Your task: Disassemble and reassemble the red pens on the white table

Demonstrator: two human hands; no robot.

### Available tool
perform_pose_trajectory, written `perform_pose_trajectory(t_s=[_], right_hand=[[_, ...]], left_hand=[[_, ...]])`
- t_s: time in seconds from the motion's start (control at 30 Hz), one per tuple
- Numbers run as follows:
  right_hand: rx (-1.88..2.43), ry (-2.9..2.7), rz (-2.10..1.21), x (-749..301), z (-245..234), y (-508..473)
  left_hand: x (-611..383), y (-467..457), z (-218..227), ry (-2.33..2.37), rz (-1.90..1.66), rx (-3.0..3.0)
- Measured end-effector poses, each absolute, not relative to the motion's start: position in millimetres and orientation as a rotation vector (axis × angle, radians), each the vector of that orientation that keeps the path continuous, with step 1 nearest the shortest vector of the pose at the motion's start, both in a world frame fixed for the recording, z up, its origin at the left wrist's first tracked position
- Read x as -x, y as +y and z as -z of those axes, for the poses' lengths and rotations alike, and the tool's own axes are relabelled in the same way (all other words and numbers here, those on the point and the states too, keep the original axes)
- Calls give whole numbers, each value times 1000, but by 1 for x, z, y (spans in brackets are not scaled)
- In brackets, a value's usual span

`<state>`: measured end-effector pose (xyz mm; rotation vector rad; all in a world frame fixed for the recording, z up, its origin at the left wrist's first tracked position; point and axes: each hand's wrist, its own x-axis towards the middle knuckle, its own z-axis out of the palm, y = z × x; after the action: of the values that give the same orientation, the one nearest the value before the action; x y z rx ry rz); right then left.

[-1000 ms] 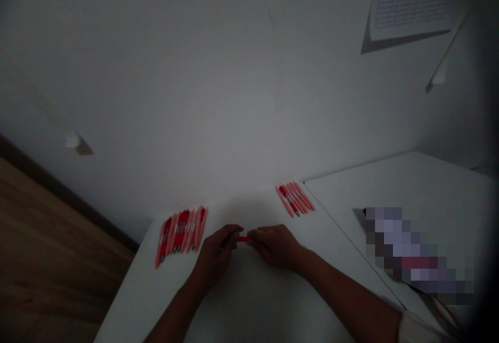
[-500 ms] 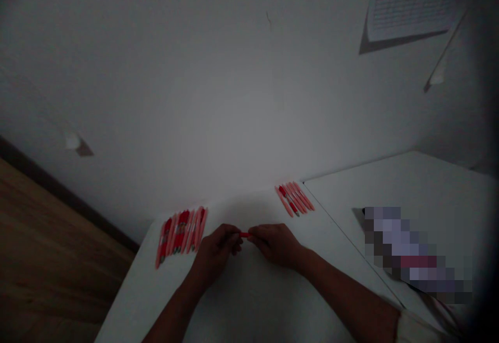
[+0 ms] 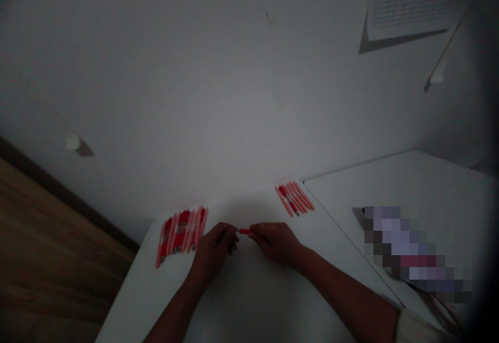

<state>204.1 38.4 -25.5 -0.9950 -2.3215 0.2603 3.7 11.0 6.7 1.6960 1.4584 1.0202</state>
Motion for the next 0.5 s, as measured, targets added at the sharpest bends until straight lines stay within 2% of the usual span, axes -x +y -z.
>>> perform_pose_trajectory(t_s=[0.5], right_hand=[[1004,-2333,-259,-203,26,39]], left_hand=[[3,15,1,1405,-1105,-1652]])
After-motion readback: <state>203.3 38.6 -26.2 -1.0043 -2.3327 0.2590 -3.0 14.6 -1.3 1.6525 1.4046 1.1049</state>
